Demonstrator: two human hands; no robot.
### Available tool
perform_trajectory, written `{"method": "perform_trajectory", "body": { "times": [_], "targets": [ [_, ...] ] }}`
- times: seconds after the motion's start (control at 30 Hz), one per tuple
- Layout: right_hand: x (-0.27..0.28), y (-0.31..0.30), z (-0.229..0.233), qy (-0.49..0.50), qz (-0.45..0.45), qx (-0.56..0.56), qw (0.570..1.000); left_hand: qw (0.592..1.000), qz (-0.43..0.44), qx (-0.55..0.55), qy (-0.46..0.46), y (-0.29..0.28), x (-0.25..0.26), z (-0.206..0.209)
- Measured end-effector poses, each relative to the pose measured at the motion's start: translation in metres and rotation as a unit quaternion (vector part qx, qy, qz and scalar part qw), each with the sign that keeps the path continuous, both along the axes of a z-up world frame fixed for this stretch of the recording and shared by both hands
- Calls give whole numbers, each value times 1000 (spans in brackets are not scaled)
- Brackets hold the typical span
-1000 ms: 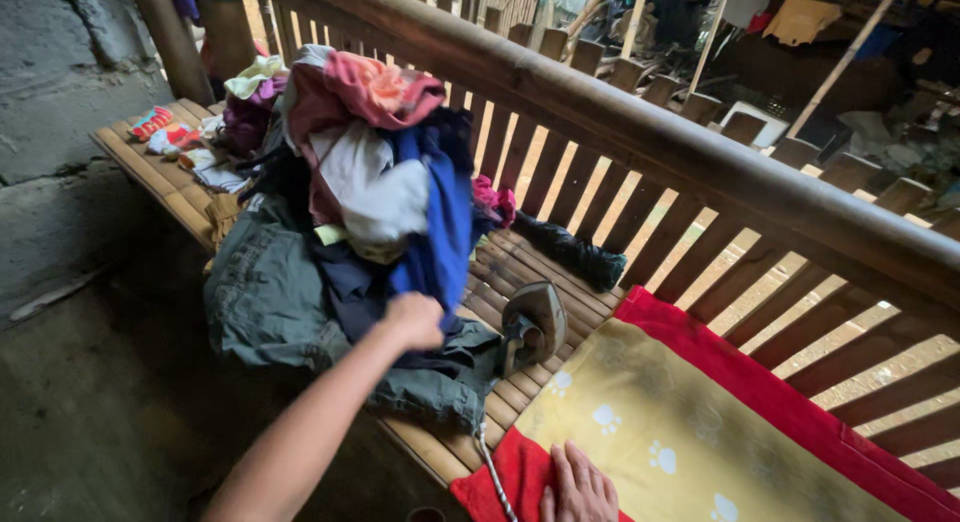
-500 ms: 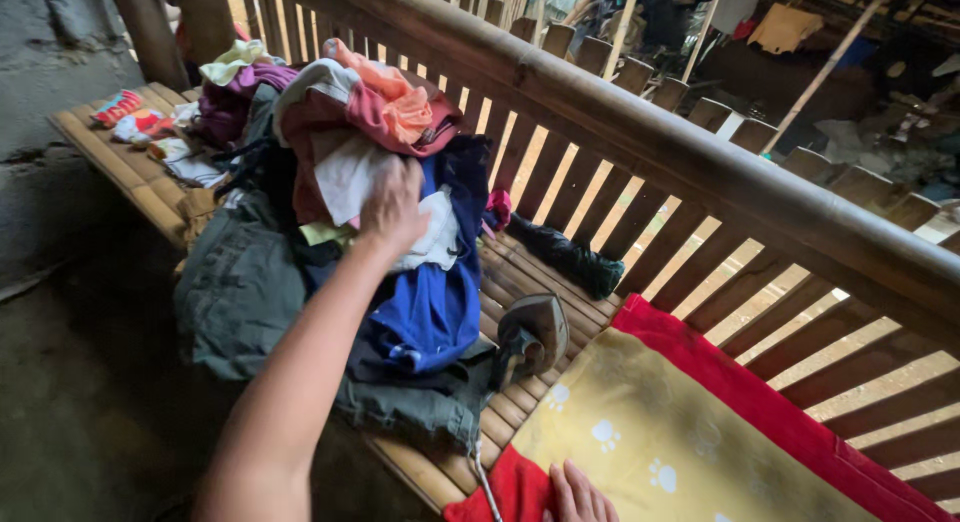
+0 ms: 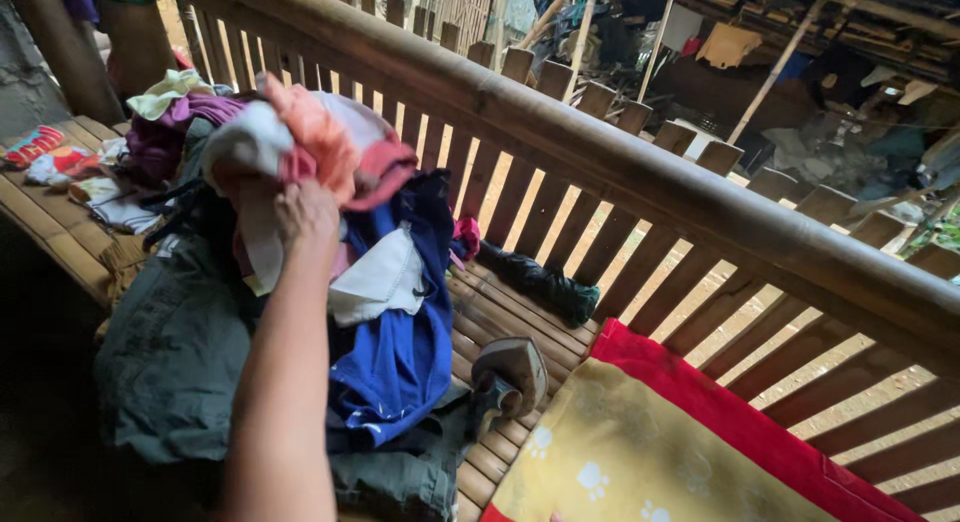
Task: The person irons an orange tank top on a red and yellow towel using an iron, then folds the tank top and a pair of pink patterned shorts by hand.
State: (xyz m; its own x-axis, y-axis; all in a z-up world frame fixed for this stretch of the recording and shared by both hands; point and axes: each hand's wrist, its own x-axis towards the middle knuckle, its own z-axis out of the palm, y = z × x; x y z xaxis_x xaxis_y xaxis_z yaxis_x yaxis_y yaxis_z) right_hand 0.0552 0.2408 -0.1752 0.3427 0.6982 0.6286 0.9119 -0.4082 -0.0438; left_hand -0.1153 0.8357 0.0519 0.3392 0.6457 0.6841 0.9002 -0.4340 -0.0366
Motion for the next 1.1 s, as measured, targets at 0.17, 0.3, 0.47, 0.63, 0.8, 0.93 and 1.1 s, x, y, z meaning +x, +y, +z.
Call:
{"method": "perform_trajectory", "body": {
  "times": [0.17,0.3,0.47,0.63,0.8,0.93,1.1],
  "targets": [
    [-17,-5,-9,12,14,1,1000,983,-161,8,-86,-88,-18,-49],
    [-29,-23,-21,17,26,5,1000,965,-205,-154,-45,-221,-56,-34],
    [-46,-31,18,43,36,-4,998,875,-201,-440,10,-287,-75,-34],
    [-95,-49,104,104,35,-27,994,839,-263,-455,-138,-329,-86,-47],
    [-98,-62,115,175,87,-9,981,861,-254,-310,-313,-379,-93,-31],
    [-60,-67,88,550,150,15,822,836,-272,-212,-426,-463,-97,-6],
    [-112,-134,142,692,191,149,680,773,-328,-357,-409,-597,-107,28]
  ]
}}
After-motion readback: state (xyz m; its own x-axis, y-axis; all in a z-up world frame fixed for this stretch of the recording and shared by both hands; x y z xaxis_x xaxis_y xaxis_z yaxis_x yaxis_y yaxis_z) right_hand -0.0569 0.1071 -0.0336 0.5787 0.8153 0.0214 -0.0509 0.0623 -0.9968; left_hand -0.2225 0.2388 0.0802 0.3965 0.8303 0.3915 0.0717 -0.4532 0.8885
